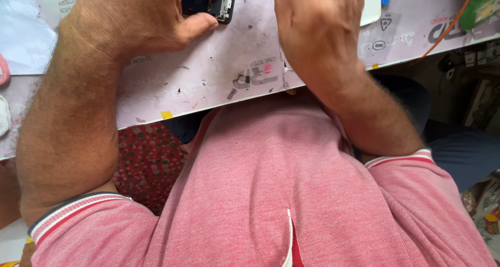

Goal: The person pries open a mobile phone, removes the battery, and uses a blade to scrape and clean the internal components and housing edges.

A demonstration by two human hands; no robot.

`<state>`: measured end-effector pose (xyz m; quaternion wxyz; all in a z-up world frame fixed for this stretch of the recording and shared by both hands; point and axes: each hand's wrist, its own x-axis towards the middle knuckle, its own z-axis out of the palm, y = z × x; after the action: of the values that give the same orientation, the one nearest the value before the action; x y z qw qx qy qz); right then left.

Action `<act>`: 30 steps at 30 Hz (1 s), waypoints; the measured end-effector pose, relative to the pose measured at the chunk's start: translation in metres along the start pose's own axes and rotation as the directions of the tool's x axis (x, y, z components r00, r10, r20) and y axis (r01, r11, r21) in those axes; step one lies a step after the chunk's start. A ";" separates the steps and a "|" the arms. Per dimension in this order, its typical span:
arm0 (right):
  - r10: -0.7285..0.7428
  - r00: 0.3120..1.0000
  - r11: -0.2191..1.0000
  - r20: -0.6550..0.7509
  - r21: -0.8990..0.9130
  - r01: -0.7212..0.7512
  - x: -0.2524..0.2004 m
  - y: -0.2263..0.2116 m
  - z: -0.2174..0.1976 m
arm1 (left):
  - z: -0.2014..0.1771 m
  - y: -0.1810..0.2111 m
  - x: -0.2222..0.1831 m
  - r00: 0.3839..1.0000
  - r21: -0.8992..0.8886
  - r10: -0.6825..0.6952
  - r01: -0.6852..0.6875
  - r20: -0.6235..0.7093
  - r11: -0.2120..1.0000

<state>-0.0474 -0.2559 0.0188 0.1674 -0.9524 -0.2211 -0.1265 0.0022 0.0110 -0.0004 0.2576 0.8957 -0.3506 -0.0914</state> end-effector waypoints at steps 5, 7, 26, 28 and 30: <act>-0.131 0.987 0.959 0.088 0.265 0.103 -0.011 -0.017 -0.015 | 0.003 -0.007 -0.002 0.994 0.067 -0.070 0.064 0.085 0.996; -0.163 0.981 0.967 0.103 0.216 0.138 -0.008 -0.020 -0.013 | 0.002 -0.006 -0.002 0.996 0.063 -0.053 0.048 0.072 0.997; 0.048 0.994 0.995 0.094 -0.092 -0.039 -0.038 0.048 -0.043 | -0.020 -0.005 -0.002 0.990 0.497 0.042 0.030 -0.134 0.867; 0.049 0.994 0.987 0.100 -0.157 -0.033 -0.041 0.054 -0.043 | -0.014 -0.005 -0.003 0.979 0.605 0.053 0.078 -0.195 0.792; 0.048 0.994 0.940 0.102 -0.340 -0.011 -0.040 0.056 -0.042 | -0.013 -0.004 -0.004 0.970 0.608 0.008 0.146 -0.243 0.781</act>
<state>-0.0633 -0.3345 0.0293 -0.0091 -0.9757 -0.1905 -0.1081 0.0056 0.0216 0.0083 -0.0158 0.9471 -0.2953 0.1250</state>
